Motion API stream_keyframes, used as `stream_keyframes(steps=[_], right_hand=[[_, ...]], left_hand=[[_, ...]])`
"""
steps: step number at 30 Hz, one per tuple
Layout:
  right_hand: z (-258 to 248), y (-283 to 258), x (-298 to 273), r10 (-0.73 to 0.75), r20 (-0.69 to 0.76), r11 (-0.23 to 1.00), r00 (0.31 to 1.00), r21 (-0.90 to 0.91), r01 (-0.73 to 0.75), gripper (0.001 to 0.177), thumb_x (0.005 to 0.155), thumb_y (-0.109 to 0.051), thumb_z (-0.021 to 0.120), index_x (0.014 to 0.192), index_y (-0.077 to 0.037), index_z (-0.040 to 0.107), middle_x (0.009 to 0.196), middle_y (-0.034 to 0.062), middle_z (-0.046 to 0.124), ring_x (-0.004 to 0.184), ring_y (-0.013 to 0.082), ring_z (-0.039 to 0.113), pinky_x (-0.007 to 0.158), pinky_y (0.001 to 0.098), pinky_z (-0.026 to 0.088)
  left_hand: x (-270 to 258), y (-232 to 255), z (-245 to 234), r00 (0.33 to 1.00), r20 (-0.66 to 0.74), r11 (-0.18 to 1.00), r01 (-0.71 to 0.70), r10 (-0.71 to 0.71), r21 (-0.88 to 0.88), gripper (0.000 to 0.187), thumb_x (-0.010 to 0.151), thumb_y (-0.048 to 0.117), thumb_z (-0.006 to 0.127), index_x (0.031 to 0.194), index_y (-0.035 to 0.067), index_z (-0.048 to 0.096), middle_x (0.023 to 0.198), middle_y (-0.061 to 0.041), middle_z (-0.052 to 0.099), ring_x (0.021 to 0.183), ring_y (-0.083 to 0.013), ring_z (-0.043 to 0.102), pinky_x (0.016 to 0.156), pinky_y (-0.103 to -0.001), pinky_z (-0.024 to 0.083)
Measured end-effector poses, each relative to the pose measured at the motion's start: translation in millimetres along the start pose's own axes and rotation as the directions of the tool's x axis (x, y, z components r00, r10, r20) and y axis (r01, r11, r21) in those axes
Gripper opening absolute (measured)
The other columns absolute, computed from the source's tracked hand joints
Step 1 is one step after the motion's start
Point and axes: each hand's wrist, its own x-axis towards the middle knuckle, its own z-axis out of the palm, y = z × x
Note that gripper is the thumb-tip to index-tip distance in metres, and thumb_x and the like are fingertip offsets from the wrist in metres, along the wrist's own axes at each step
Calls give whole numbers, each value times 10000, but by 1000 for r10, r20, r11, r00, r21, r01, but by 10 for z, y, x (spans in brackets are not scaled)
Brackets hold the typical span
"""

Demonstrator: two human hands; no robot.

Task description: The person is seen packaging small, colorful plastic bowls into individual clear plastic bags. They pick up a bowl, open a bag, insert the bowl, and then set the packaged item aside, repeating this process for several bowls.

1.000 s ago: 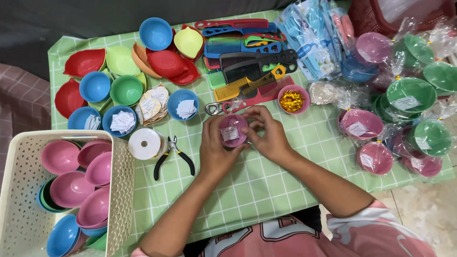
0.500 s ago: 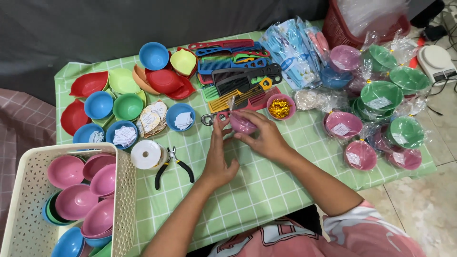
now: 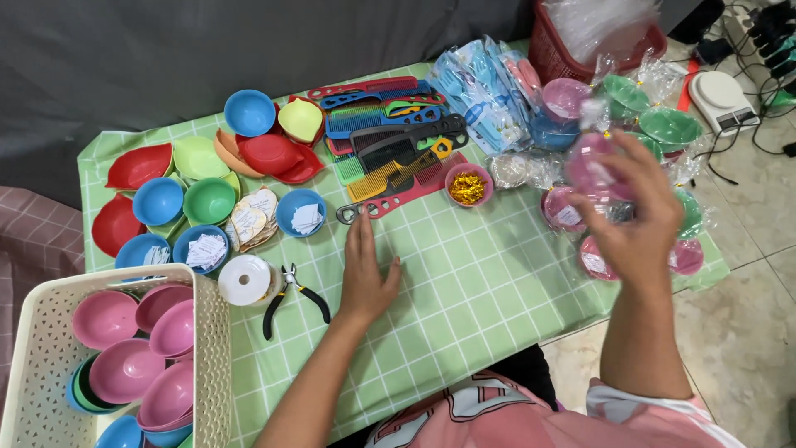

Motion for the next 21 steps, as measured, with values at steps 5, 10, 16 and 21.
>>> stream_keyframes(steps=[5, 10, 16, 21], right_hand=[[-667, 586, -400, -26, -163, 987, 986, -163, -1, 476, 1013, 82, 823, 1409, 86, 558, 1478, 365, 549, 1328, 534, 544, 983, 595, 546], [-1057, 1102, -902, 259, -298, 904, 919, -260, -339, 542, 1008, 161, 847, 1449, 65, 545, 1398, 317, 550, 1188, 466, 511, 994, 555, 360], [-1182, 1586, -1364, 361, -169, 802, 917, -445, -397, 493, 940, 45, 864, 1381, 155, 674, 1405, 326, 577, 1230, 489, 533, 914, 637, 458], [-1043, 1778, -1698, 324, -183, 833, 928, -410, -371, 473, 900, -4, 875, 1341, 61, 719, 1374, 256, 646, 1265, 417, 558, 1033, 573, 444]], left_hand=[[-6, -23, 14, 998, 10, 998, -55, 54, 36, 842, 927, 91, 608, 1591, 135, 93, 1636, -175, 151, 1505, -403, 219, 1146, -526, 346], [-6, -5, 11, 1000, 16, 1000, -24, 24, 19, 786, 918, 85, 603, 1574, 129, 172, 1602, -202, 186, 1484, -409, 251, 1146, -502, 357], [8, 3, 20, 998, 11, 997, -64, 63, 51, 684, 912, 72, 601, 1524, 88, 296, 1604, -192, 185, 1484, -405, 246, 1174, -509, 311], [-7, -24, 37, 998, 13, 995, -68, 67, 68, 540, 903, 71, 605, 1424, 62, 460, 1601, -191, 196, 1473, -409, 256, 1183, -517, 291]])
